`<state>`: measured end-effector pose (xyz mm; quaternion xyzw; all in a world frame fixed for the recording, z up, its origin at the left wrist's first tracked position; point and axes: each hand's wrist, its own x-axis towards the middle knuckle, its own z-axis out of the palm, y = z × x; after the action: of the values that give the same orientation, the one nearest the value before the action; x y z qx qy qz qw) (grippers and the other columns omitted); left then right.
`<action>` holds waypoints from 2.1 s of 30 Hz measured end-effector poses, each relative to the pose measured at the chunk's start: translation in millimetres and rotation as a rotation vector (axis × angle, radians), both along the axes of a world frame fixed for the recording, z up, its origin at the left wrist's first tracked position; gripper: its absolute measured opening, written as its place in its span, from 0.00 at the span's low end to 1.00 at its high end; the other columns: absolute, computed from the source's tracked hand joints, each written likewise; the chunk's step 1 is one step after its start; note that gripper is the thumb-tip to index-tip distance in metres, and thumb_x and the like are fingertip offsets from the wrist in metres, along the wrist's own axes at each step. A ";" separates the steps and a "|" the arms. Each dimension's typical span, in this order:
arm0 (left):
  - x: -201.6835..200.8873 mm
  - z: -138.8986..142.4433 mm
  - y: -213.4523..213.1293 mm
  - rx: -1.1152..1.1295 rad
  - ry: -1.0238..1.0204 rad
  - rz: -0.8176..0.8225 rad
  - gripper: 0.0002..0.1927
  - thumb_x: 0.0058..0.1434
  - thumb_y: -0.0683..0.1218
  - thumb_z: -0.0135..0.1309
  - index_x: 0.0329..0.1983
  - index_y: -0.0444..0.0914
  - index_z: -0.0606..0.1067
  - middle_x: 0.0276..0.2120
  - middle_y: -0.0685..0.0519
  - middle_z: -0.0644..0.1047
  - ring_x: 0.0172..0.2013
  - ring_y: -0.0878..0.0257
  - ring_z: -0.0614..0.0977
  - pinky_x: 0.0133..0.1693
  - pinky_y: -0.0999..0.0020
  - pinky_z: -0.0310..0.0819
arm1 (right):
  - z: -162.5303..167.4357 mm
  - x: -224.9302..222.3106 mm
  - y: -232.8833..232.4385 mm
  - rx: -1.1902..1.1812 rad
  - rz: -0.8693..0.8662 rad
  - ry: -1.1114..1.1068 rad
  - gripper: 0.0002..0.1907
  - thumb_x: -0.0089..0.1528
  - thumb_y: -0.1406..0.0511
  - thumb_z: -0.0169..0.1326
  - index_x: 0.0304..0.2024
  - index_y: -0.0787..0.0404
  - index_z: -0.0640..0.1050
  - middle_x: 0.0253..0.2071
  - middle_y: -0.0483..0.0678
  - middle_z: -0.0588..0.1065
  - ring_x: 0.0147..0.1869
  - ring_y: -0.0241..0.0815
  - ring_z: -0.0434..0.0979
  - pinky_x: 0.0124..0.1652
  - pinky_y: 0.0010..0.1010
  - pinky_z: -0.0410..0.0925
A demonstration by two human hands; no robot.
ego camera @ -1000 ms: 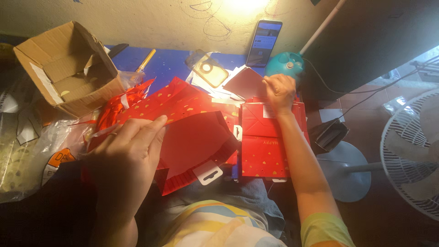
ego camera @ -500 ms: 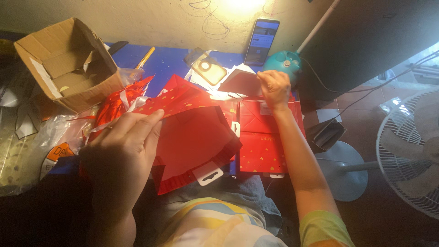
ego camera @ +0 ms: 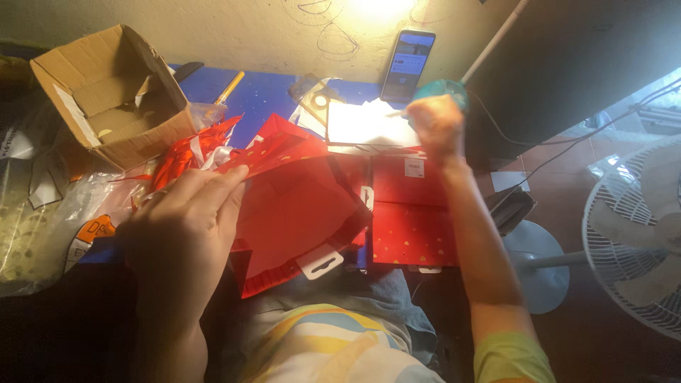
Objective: The person assembles red gift boxes by inserting white paper inserts into the boxes and folding the flaps closed. The person handles multiple boxes one at a time, stacking completed boxes on the table.
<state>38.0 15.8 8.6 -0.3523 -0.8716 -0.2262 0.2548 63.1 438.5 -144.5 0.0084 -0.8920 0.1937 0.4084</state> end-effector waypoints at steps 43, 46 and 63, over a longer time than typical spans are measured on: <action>-26.8 -8.2 55.7 0.158 -0.141 -0.249 0.05 0.66 0.46 0.61 0.42 0.41 0.82 0.35 0.48 0.80 0.32 0.46 0.82 0.33 0.55 0.76 | 84.2 -41.2 -200.0 0.565 0.285 -0.940 0.06 0.56 0.66 0.58 0.37 0.56 0.80 0.39 0.49 0.77 0.38 0.47 0.78 0.33 0.40 0.70; -39.3 -9.2 52.9 0.191 -0.135 -0.224 0.04 0.67 0.46 0.62 0.42 0.41 0.82 0.34 0.48 0.80 0.32 0.47 0.82 0.33 0.56 0.76 | 82.9 -34.0 -195.5 0.542 0.251 -0.863 0.07 0.55 0.66 0.58 0.37 0.56 0.80 0.40 0.49 0.77 0.38 0.48 0.78 0.34 0.41 0.70; -44.9 -10.5 46.3 0.119 -0.056 -0.187 0.04 0.64 0.45 0.64 0.40 0.43 0.82 0.31 0.52 0.78 0.28 0.49 0.80 0.30 0.55 0.71 | 65.6 -15.1 -235.8 0.708 0.453 -1.058 0.13 0.52 0.65 0.59 0.41 0.54 0.82 0.46 0.50 0.78 0.43 0.51 0.78 0.38 0.44 0.70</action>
<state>-6.9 62.0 -1.9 -0.4098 -0.8268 -0.3101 0.2288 48.1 202.6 -78.9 0.2324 -0.9578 -0.0514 -0.1613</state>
